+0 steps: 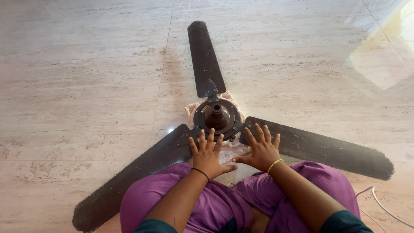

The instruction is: The person uses a screwdriver to loosen and remove screws from the central hub of a ceiling fan, then detaches one fan blade and sets it aside on the floor.

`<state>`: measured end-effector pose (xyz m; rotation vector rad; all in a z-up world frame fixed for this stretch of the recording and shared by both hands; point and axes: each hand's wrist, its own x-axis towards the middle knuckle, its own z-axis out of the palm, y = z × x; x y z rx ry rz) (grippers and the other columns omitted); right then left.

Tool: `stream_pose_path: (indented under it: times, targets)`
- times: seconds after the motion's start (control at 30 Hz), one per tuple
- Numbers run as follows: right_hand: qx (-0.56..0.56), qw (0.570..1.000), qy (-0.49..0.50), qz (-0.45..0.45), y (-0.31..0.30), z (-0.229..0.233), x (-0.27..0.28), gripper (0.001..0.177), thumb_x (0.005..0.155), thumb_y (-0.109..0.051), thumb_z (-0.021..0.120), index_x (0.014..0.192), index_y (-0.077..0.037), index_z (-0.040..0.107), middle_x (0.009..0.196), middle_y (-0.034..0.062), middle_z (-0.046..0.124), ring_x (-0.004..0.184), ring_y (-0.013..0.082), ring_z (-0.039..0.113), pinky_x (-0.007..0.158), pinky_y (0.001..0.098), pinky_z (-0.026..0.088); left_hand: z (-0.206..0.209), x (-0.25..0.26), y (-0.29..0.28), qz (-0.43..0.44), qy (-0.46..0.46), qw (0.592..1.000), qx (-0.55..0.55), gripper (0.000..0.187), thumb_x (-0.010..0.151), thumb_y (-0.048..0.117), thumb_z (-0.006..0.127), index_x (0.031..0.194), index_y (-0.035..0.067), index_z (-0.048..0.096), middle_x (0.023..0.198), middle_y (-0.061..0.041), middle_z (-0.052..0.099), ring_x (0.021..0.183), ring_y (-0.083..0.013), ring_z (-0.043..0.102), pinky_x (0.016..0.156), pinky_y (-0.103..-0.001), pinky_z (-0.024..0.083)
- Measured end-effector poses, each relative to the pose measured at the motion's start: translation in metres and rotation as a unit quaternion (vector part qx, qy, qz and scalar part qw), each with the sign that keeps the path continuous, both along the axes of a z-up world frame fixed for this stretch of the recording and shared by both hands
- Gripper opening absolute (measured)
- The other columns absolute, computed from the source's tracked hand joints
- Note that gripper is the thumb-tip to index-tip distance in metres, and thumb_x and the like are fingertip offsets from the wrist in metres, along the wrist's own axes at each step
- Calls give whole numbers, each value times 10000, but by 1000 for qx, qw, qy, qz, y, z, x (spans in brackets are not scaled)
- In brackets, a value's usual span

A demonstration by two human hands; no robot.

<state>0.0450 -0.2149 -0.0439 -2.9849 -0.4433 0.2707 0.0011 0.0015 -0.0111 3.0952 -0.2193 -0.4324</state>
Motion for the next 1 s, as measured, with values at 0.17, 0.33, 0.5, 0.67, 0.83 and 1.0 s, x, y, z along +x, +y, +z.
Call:
stream_pose_path:
  times: [0.17,0.33,0.5,0.67,0.83,1.0]
  targets:
    - [-4,1000,2,3,1,0,1,1331,576,-1040,472,1608,-252,180,1671,176,71,1536,422,-61,1104,771,-8,-1,1,0,1,-5,1000,-3,1320,611,1005,485,1627,254,102,1695,-130,-27,1536,-416,-137,1124,-746,-120]
    - [-5,1000,-5,4,0,-1,0,1324,580,-1037,470,1609,-255,183,1671,177,77,1536,423,-52,1105,773,-3,-1,1,1,-2,-2,1000,-2,1320,619,1004,490,1627,245,103,1701,-136,-29,1538,-419,-137,1123,-748,-120]
    - [4,1000,-16,7,0,-2,1,1328,575,-1036,477,1605,-250,188,1666,182,83,1531,426,-44,1100,772,-8,0,1,0,-2,-2,1000,-1,1325,610,1001,498,1625,248,98,1695,-135,-28,1532,-421,-139,1118,-745,-125]
    - [3,1000,-16,6,-1,-3,1,1323,576,-1040,469,1606,-255,192,1668,182,85,1533,427,-41,1102,772,-7,1,0,0,3,0,1000,-3,1320,614,998,502,1627,249,108,1696,-134,-17,1539,-418,-128,1126,-743,-116]
    - [2,1000,-13,6,0,-2,1,1329,572,-1041,467,1608,-256,189,1668,179,85,1536,423,-43,1102,777,-8,2,-1,0,3,-6,1000,-1,1317,618,996,503,1627,245,112,1698,-134,-13,1539,-414,-117,1128,-744,-107]
    - [6,1000,-13,5,0,-1,0,1346,559,-1043,473,1608,-248,189,1666,184,84,1531,430,-45,1097,777,-8,6,-1,-1,3,-6,1000,8,1321,615,995,506,1628,242,117,1705,-124,-10,1547,-406,-111,1133,-741,-96]
